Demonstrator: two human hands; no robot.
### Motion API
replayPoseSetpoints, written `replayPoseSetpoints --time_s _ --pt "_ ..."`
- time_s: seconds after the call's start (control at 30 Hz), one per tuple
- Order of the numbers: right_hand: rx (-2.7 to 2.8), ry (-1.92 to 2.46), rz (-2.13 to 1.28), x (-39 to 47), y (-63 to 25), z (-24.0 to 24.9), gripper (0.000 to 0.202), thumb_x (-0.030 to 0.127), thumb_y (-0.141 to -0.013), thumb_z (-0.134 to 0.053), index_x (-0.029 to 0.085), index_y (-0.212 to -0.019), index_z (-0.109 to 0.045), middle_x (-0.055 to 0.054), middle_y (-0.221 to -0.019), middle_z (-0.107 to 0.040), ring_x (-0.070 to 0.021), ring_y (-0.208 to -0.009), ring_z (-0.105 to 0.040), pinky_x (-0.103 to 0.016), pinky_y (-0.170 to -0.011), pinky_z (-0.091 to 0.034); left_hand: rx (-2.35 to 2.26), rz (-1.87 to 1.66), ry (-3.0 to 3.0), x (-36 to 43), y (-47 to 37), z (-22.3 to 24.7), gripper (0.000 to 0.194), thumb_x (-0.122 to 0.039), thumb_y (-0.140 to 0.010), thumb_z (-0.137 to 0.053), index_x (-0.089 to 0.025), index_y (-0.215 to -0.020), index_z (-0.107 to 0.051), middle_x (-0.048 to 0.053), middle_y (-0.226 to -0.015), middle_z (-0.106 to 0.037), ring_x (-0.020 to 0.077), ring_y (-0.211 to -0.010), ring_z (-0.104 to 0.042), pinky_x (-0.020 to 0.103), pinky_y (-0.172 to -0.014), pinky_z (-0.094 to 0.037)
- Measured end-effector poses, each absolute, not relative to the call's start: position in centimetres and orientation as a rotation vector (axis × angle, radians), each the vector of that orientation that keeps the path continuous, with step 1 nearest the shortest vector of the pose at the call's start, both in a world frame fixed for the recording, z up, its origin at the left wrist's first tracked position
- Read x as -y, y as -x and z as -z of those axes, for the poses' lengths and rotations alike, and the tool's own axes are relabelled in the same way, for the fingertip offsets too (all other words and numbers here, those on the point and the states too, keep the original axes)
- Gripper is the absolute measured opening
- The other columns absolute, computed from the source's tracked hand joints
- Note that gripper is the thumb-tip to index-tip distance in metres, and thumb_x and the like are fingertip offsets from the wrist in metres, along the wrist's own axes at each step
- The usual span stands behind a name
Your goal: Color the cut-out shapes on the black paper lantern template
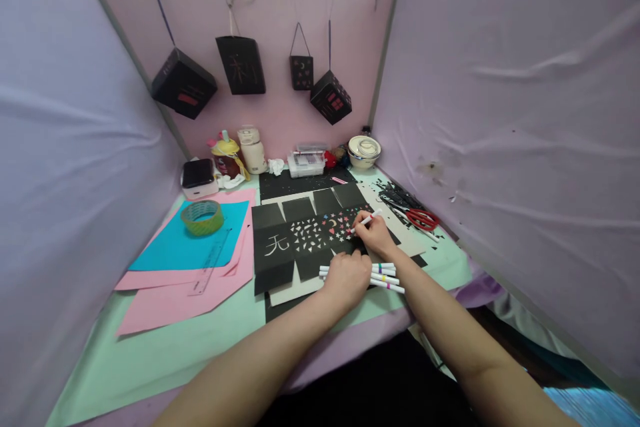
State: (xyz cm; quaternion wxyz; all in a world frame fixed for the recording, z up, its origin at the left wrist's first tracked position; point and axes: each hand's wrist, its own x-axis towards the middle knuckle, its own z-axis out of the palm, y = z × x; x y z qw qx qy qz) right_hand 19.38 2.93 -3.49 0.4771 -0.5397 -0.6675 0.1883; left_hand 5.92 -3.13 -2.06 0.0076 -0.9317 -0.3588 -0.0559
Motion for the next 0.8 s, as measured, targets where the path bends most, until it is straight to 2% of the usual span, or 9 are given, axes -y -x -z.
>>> replayPoseSetpoints --time_s 0.23,0.8 --pt "1.649 1.384 -0.380 -3.26 -19.59 3.84 0.011 0.018 -0.067 -0.044 0.019 -0.056 -0.046 0.003 -0.050 -0.046 -0.0106 -0.051 -0.041 -0.023 -0.051 -0.032 1.123 0.189 2.908 3.17 -5.91 2.06 0.016 -0.010 -0.082 -0.037 -0.012 -0.081 -0.053 0.011 -0.079 -0.057 0.0216 -0.071 -0.057 0.035 -0.064 -0.043" --pt "1.651 1.406 -0.349 -3.41 -19.43 3.81 0.012 0.020 -0.069 -0.042 0.019 -0.057 -0.046 0.003 -0.050 -0.047 -0.0112 -0.051 -0.042 -0.023 -0.051 -0.032 1.163 0.143 2.906 3.29 -5.96 1.83 0.016 -0.011 -0.083 -0.037 -0.011 -0.083 -0.053 0.011 -0.082 -0.057 0.0211 -0.073 -0.057 0.034 -0.066 -0.043"
